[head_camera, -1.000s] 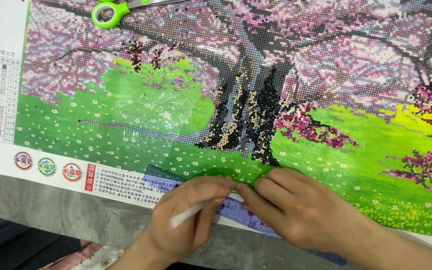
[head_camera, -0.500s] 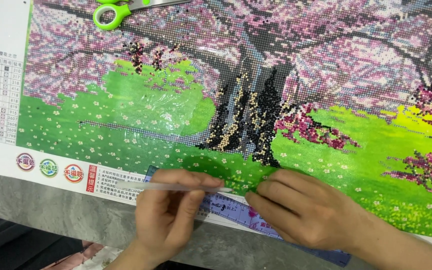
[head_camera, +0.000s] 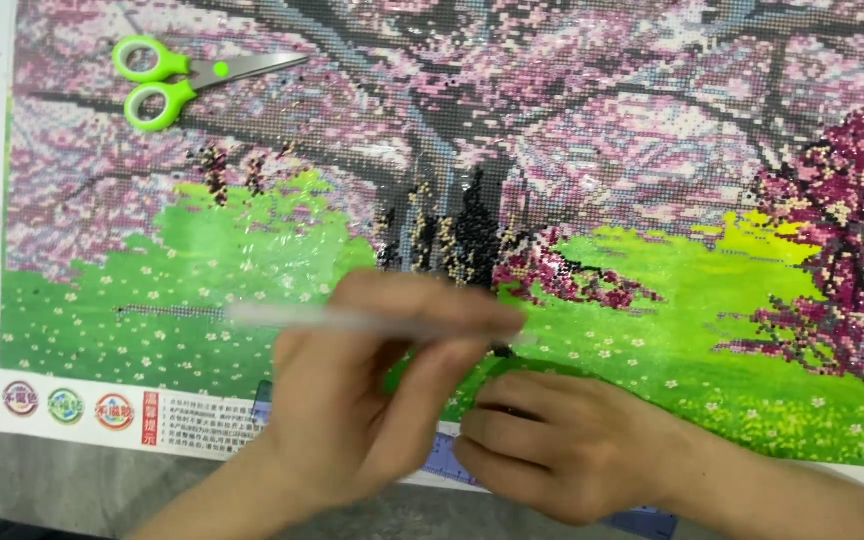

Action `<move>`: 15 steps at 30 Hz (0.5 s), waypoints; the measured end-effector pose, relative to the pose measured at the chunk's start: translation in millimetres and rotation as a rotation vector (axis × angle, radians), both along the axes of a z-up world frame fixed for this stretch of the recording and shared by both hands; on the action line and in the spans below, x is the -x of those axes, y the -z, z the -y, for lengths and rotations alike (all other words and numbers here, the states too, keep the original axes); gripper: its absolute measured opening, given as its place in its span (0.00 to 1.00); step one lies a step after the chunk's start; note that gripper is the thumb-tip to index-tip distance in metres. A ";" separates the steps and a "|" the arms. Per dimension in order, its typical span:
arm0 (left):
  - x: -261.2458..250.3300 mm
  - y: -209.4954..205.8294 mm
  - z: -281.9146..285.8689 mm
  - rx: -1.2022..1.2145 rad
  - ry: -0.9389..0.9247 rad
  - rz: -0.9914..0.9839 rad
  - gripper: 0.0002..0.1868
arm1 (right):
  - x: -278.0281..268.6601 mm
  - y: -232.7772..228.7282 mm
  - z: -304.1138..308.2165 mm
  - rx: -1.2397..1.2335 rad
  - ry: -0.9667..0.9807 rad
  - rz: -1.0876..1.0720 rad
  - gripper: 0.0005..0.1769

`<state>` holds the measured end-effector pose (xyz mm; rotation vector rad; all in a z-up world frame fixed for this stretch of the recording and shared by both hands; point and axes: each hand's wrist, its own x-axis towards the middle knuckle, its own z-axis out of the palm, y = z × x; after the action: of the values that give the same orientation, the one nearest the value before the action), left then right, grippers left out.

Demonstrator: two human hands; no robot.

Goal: A person is performing diamond painting by placing small resin beads onto a coded adhesive canvas to create a picture of a tree.

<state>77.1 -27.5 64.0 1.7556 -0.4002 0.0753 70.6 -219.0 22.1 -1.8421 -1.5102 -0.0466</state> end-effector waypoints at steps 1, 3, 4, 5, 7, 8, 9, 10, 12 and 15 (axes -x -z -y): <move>-10.2 -1.2 3.8 -0.162 0.036 0.064 0.08 | -0.3 0.8 0.9 0.011 -0.012 -0.018 0.13; -24.1 12.2 14.1 -0.228 0.032 0.090 0.07 | -0.8 3.1 1.4 -0.001 0.001 -0.018 0.12; -31.1 19.2 19.5 -0.293 0.024 0.119 0.06 | -1.3 4.3 1.8 -0.012 0.010 -0.016 0.12; -35.5 25.3 21.6 -0.294 0.029 0.114 0.06 | -1.4 4.8 3.1 -0.014 0.014 -0.022 0.12; -45.3 38.0 26.0 -0.248 0.081 0.151 0.06 | -2.4 5.9 5.7 -0.013 -0.012 -0.062 0.12; -46.4 41.1 25.4 -0.248 0.089 0.145 0.06 | -3.4 6.4 6.1 -0.014 -0.005 -0.069 0.12; -47.0 44.7 25.3 -0.256 0.086 0.176 0.06 | -3.6 7.3 7.1 -0.029 0.002 -0.083 0.12; -47.4 48.7 25.0 -0.263 0.084 0.206 0.06 | -3.8 8.5 7.8 -0.044 0.009 -0.096 0.12; -46.5 52.0 24.6 -0.291 0.068 0.190 0.07 | -4.3 10.6 9.4 -0.049 0.012 -0.120 0.12; -45.6 57.3 24.7 -0.303 0.072 0.187 0.07 | -5.4 13.8 11.0 -0.052 0.006 -0.126 0.12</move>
<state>122.7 -52.2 6.8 2.0376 -0.6375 0.1332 75.9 -230.0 8.3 -1.7751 -1.4039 0.0265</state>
